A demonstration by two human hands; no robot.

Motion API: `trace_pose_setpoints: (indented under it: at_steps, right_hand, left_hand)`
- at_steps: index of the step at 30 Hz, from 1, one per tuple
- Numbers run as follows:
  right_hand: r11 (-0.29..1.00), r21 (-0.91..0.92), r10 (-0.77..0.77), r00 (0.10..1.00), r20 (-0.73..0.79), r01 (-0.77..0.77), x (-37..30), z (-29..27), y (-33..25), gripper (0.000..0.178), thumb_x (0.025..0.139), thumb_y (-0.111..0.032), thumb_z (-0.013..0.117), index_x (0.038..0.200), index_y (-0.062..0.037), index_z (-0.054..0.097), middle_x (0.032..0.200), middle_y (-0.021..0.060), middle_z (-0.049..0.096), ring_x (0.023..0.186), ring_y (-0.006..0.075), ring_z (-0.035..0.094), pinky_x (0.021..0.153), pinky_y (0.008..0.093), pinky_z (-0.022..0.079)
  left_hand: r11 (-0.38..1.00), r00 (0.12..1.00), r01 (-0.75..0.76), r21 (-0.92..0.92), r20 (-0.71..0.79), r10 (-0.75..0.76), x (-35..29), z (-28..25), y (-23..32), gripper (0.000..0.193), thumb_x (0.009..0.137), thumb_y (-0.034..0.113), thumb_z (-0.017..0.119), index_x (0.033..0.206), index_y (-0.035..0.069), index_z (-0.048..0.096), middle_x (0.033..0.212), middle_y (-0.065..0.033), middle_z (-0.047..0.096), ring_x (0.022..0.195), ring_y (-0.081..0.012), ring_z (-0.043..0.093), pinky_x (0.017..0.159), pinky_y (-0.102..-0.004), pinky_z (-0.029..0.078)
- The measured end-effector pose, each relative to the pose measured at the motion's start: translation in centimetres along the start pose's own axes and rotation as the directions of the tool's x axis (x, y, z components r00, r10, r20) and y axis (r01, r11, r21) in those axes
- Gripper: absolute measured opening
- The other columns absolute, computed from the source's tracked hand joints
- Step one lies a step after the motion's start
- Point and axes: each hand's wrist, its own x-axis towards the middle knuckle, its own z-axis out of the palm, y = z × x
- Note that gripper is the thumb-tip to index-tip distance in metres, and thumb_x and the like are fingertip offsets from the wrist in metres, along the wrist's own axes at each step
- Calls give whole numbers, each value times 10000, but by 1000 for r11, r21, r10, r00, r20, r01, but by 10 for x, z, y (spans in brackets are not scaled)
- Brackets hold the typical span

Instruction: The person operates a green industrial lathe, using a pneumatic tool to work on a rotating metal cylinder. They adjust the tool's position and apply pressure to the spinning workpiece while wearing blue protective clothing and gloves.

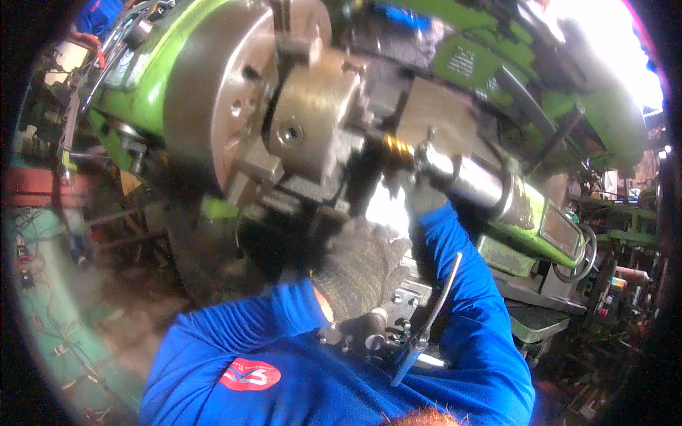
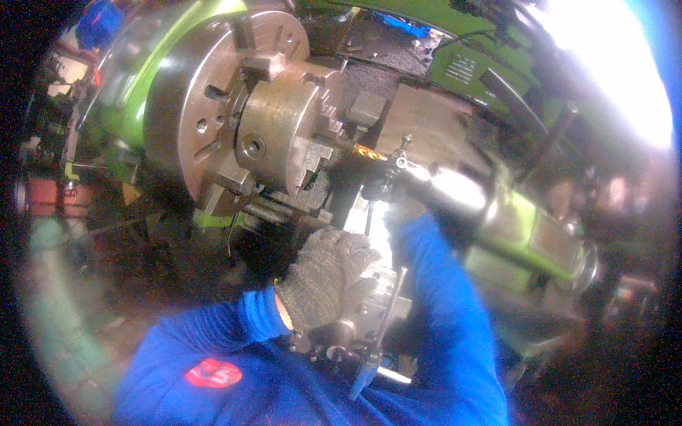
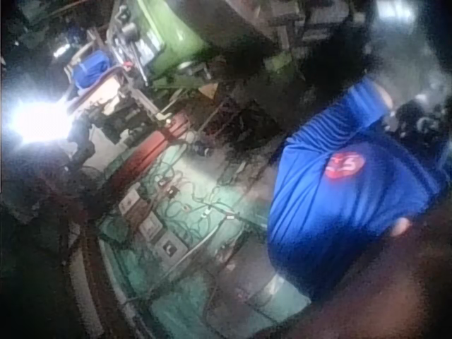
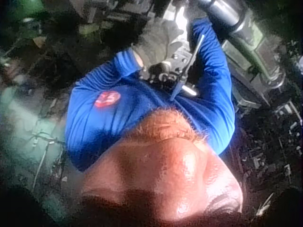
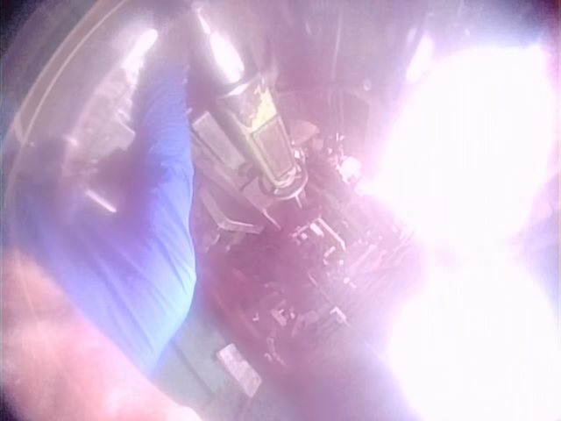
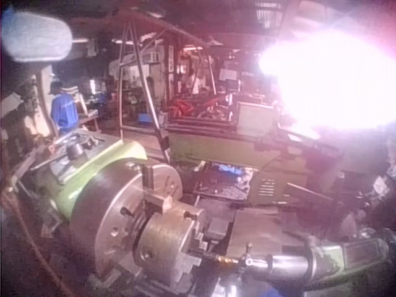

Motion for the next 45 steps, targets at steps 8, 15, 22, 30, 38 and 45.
trace_pose_setpoints:
  at_steps: [8, 15, 22, 30, 38, 45]
  right_hand:
    - [942, -325, -54, 994, 93, 82, 3, -1, -3, 355, 903, -236, 549, 1178, -18, 604, 1229, 282, 580, 1108, 414, 601, 945, 473, 522]
    - [868, -485, -68, 992, 106, 111, -8, 6, -6, 352, 887, -195, 548, 1193, -30, 604, 1275, 262, 563, 1139, 393, 587, 964, 466, 515]
    - [963, -256, -86, 996, 2, 83, -10, 15, 3, 355, 879, -140, 538, 1197, 3, 605, 1336, 270, 536, 1193, 386, 568, 991, 451, 507]
    - [980, -173, -125, 983, -134, 101, -6, 13, -2, 290, 930, -181, 538, 1142, -13, 643, 1095, 225, 663, 1065, 388, 630, 949, 477, 509]
    - [663, 697, -90, 954, -288, 273, -10, 11, -24, 317, 955, -167, 631, 1240, -53, 549, 1159, 98, 611, 1055, 216, 606, 942, 348, 502]
    - [539, 842, 181, 979, -93, -19, -23, -9, -45, 249, 988, -151, 611, 1201, -44, 539, 1107, 67, 588, 999, 156, 582, 885, 309, 502]
  left_hand:
    - [1000, 1000, 1, 6, -1, -1, -2, 3, -1, 394, 908, 371, 621, 1226, 139, 644, 1245, -106, 601, 1162, -319, 538, 1028, -498, 394]
    - [1000, 999, 17, -23, 30, -16, -2, 1, -1, 402, 913, 366, 619, 1245, 139, 633, 1273, -108, 586, 1197, -320, 523, 1047, -493, 383]
    - [996, 995, -31, -83, -94, 23, -3, -2, -1, 461, 918, 392, 643, 1281, 108, 623, 1289, -133, 590, 1216, -338, 525, 1046, -481, 400]
    - [344, 927, 97, -934, -41, -372, 46, -4, -47, 431, 939, 321, 675, 1220, -2, 619, 1137, -190, 641, 1054, -374, 614, 955, -439, 494]
    - [415, 931, -199, -888, -303, -204, 101, 32, -79, 235, 904, 182, 693, 1048, 6, 633, 992, -161, 636, 944, -278, 642, 812, -376, 536]
    - [-482, 910, 40, -875, 231, -345, 124, 37, -79, 112, 1007, 209, 653, 969, 105, 640, 834, 5, 610, 745, -86, 611, 617, -265, 544]
